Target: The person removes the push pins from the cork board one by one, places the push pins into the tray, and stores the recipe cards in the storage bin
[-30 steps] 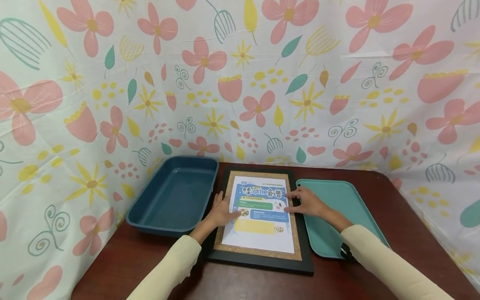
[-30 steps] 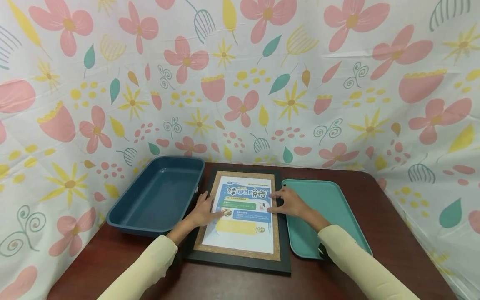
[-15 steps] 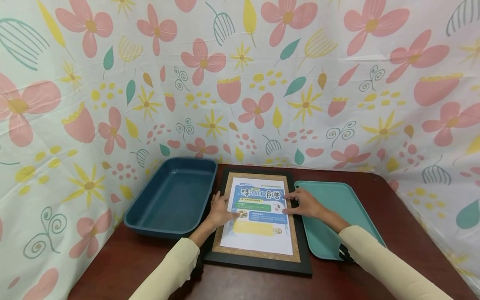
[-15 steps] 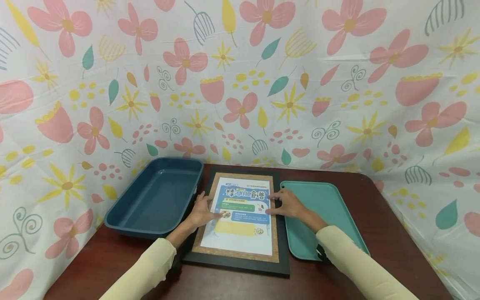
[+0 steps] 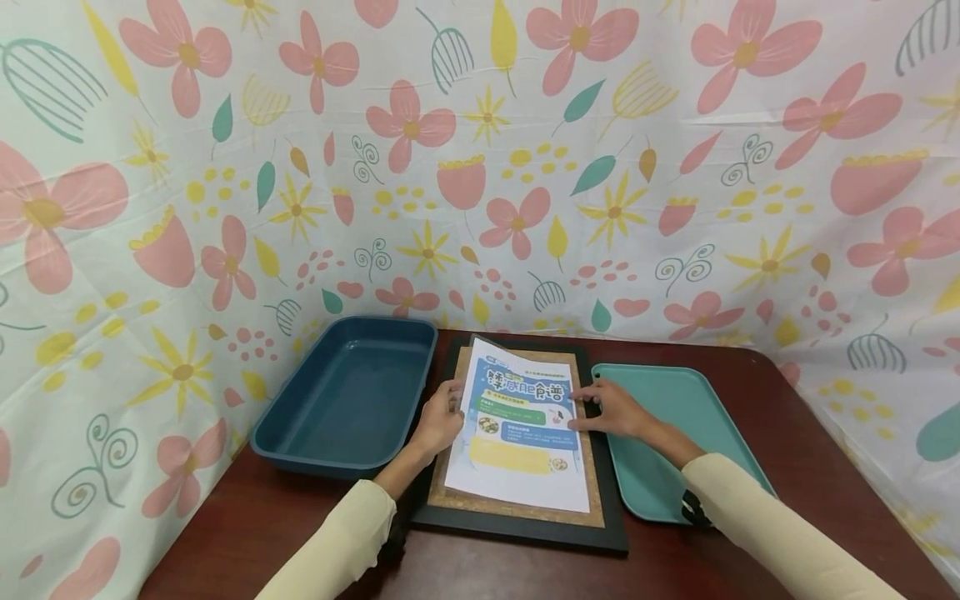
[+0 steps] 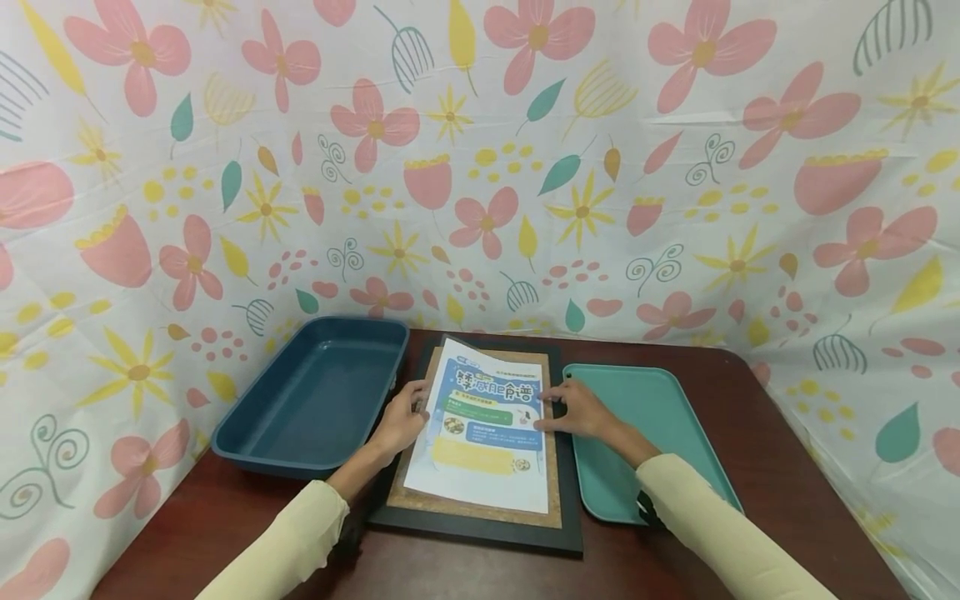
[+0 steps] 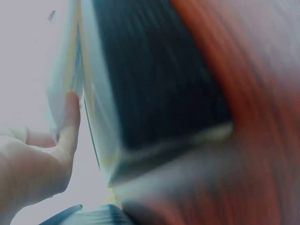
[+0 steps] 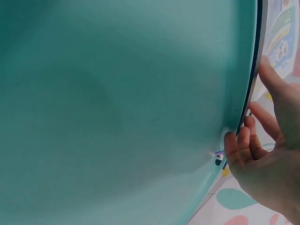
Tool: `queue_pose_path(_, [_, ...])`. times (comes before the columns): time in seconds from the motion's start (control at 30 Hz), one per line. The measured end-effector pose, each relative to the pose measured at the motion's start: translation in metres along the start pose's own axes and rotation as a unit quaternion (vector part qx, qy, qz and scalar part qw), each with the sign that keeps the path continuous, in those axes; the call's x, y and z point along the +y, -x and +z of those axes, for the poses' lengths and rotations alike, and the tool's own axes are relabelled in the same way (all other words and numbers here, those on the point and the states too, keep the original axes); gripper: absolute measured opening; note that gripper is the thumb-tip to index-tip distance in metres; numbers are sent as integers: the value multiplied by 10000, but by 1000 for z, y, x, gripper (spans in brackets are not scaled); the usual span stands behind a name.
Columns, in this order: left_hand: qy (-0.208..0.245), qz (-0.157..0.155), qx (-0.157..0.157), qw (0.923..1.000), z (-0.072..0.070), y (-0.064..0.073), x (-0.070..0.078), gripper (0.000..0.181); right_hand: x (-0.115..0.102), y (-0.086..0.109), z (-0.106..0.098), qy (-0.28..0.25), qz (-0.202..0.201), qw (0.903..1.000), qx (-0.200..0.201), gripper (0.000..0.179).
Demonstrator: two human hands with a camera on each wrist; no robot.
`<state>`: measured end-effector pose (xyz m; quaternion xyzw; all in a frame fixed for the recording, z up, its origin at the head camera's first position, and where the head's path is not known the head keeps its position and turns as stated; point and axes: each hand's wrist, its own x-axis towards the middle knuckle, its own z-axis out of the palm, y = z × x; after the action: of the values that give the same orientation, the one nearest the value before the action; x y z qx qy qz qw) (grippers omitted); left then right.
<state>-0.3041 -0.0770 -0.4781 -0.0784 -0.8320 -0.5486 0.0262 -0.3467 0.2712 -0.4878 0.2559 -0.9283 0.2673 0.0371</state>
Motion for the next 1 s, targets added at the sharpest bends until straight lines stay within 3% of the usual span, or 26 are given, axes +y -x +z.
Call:
queue_pose_path(0.23, [155, -171, 905, 9956, 3, -2, 4, 57, 1, 3, -6, -205, -117, 9997, -41, 56])
queue_pose_path(0.47, [475, -220, 1117, 9924, -15, -6, 21, 61, -2, 5, -15, -165, 11, 9998, 110, 55])
queue_pose_path(0.7, [625, -459, 1205, 9897, -58, -11, 28, 60, 1, 3, -19, -72, -52, 9999, 60, 55])
queue_pose_path(0.8, [588, -663, 1196, 9889, -82, -12, 25, 61, 3, 3, -20, -83, -85, 9999, 17, 56])
queue_pose_path(1.0, [175, -772, 1266, 9888, -133, -15, 9, 62, 5, 4, -24, -106, 3, 9999, 41, 55])
